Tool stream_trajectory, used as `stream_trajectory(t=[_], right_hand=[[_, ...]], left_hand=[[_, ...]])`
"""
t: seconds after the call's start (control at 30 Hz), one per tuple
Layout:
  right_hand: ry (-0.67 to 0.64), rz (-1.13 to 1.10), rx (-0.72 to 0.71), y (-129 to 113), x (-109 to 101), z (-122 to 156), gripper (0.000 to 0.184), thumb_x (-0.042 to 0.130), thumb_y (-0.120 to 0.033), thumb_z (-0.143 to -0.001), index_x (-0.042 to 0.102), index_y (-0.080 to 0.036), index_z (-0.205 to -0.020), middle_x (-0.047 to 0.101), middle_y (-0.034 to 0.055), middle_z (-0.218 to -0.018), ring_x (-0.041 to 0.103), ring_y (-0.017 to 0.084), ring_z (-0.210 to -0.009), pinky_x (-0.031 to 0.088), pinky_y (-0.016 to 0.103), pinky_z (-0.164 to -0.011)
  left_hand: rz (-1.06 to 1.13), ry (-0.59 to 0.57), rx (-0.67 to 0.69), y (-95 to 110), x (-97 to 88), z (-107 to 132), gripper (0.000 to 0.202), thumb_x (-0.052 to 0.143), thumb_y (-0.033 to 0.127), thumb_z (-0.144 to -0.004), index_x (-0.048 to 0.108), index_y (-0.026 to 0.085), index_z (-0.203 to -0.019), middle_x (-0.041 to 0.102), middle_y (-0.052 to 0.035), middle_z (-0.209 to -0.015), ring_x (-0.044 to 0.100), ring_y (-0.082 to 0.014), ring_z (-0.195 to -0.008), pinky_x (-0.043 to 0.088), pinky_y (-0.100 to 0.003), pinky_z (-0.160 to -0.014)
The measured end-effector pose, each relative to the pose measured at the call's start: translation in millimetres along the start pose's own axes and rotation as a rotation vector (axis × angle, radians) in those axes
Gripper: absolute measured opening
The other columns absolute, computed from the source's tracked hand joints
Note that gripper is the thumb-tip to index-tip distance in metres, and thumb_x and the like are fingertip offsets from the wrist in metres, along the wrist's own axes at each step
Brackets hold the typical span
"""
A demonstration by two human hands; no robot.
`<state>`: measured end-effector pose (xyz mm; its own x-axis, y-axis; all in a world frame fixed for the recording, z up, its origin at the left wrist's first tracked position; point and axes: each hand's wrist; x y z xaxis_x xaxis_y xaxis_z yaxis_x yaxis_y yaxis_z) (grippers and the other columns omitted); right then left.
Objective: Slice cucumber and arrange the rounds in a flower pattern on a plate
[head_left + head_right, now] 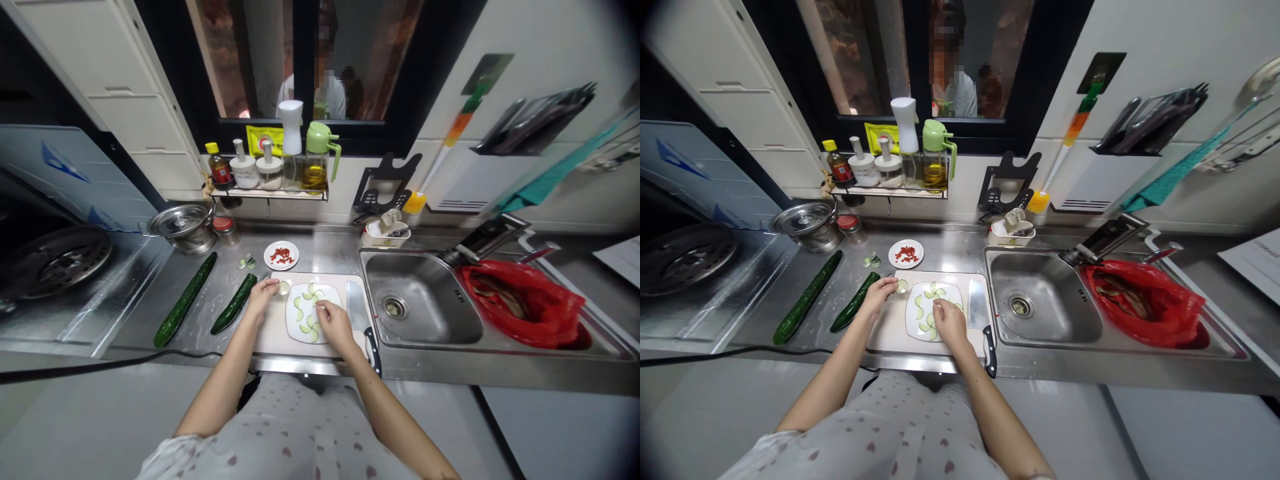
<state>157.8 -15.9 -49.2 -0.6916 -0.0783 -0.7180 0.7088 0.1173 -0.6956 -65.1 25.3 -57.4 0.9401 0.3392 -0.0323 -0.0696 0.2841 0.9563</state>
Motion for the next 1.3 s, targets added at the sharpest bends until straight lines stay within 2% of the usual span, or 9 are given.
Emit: stream_trajectory(t=[0.2, 0.3, 0.4, 0.5, 0.63, 0.77, 0.9, 1.03, 1.3], right_hand=[[0.102, -0.273, 0.023, -19.8, -7.3, -16.5, 0.034, 0.048, -0.039, -0.085, 0.070, -0.018, -0.099, 0.063, 0.0011, -0.069, 0.056, 0.015, -0.063, 0.044, 0.026, -0.065], [0.118, -0.459, 0.040, -30.2, -7.9, -25.6, 0.032, 0.053, -0.041, -0.080, 0.068, -0.017, -0.096, 0.064, 0.0015, -0.074, 0.057, 0.015, -0.068, 0.046, 0.027, -0.069], [0.037, -0.596, 0.021, -41.3, -7.4, -30.4, 0.029, 0.059, -0.041, -0.075, 0.066, -0.018, -0.092, 0.066, 0.0020, -0.080, 0.057, 0.014, -0.073, 0.048, 0.027, -0.073], [-0.069, -0.724, 0.024, -50.0, -6.4, -29.3, 0.025, 0.061, -0.041, -0.074, 0.063, -0.019, -0.085, 0.063, 0.0003, -0.074, 0.056, 0.013, -0.068, 0.046, 0.025, -0.065], [-0.131, -0.862, 0.126, -54.0, -6.8, -25.0, 0.026, 0.063, -0.043, -0.072, 0.060, -0.019, -0.081, 0.056, -0.0034, -0.061, 0.051, 0.011, -0.056, 0.040, 0.022, -0.053], [-0.155, -0.963, 0.245, -53.5, -9.4, -23.7, 0.028, 0.066, -0.043, -0.068, 0.061, -0.018, -0.080, 0.058, -0.0025, -0.061, 0.050, 0.010, -0.054, 0.037, 0.021, -0.049], [-0.142, -1.003, 0.271, -53.2, -11.1, -23.3, 0.026, 0.068, -0.040, -0.065, 0.062, -0.018, -0.077, 0.060, -0.0017, -0.064, 0.049, 0.010, -0.055, 0.035, 0.021, -0.049], [-0.121, -1.009, 0.273, -53.2, -12.5, -21.9, 0.025, 0.067, -0.039, -0.064, 0.063, -0.017, -0.074, 0.060, -0.0017, -0.065, 0.045, 0.009, -0.055, 0.032, 0.020, -0.049], [-0.133, -0.973, 0.330, -49.3, -10.7, -21.1, 0.026, 0.069, -0.039, -0.061, 0.065, -0.016, -0.070, 0.054, -0.0038, -0.056, 0.041, 0.008, -0.052, 0.028, 0.021, -0.049]], left_hand=[[0.057, -0.099, 0.019, 28.1, 5.5, 28.2, 0.029, 0.074, 0.030, -0.058, 0.070, 0.016, -0.083, 0.069, -0.0032, -0.073, 0.062, -0.0146, -0.072, 0.045, -0.025, -0.068], [0.079, -0.172, 0.068, 33.6, 9.4, 38.8, 0.028, 0.075, 0.031, -0.060, 0.070, 0.015, -0.083, 0.068, -0.0026, -0.074, 0.061, -0.0140, -0.072, 0.045, -0.025, -0.070], [0.115, -0.262, 0.110, 35.8, 13.6, 47.7, 0.029, 0.077, 0.031, -0.060, 0.069, 0.015, -0.084, 0.067, -0.0015, -0.075, 0.060, -0.0123, -0.072, 0.045, -0.024, -0.072], [0.119, -0.326, 0.145, 37.6, 17.4, 54.5, 0.032, 0.078, 0.032, -0.061, 0.067, 0.016, -0.087, 0.064, 0.0003, -0.072, 0.059, -0.0113, -0.070, 0.044, -0.024, -0.071], [0.097, -0.311, 0.144, 39.5, 18.9, 60.3, 0.037, 0.077, 0.040, -0.064, 0.065, 0.016, -0.090, 0.062, 0.0015, -0.068, 0.057, -0.0103, -0.065, 0.043, -0.021, -0.065], [0.079, -0.277, -0.030, 34.9, 16.8, 66.9, 0.049, 0.067, 0.059, -0.072, 0.064, 0.016, -0.096, 0.064, -0.0009, -0.066, 0.055, -0.0091, -0.057, 0.034, -0.018, -0.051], [0.212, -0.444, -0.337, 26.8, 17.8, 76.2, 0.057, 0.055, 0.068, -0.079, 0.060, 0.017, -0.104, 0.066, -0.0018, -0.065, 0.054, -0.0075, -0.049, 0.029, -0.015, -0.044], [0.390, -0.511, -0.525, 25.6, 21.5, 80.8, 0.048, 0.051, 0.064, -0.085, 0.057, 0.019, -0.100, 0.065, -0.0007, -0.064, 0.054, -0.0074, -0.047, 0.029, -0.013, -0.041], [0.508, -0.542, -0.655, 30.3, 21.6, 80.2, 0.034, 0.045, 0.045, -0.095, 0.059, 0.015, -0.093, 0.064, -0.0031, -0.063, 0.055, -0.0077, -0.045, 0.032, -0.013, -0.038]])
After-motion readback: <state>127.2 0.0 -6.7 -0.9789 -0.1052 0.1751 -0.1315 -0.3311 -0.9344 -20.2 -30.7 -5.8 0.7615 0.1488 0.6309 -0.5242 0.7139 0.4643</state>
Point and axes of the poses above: each hand's wrist, its own z-axis away from the middle knuckle, its own x-axis out of the palm, y = z × x
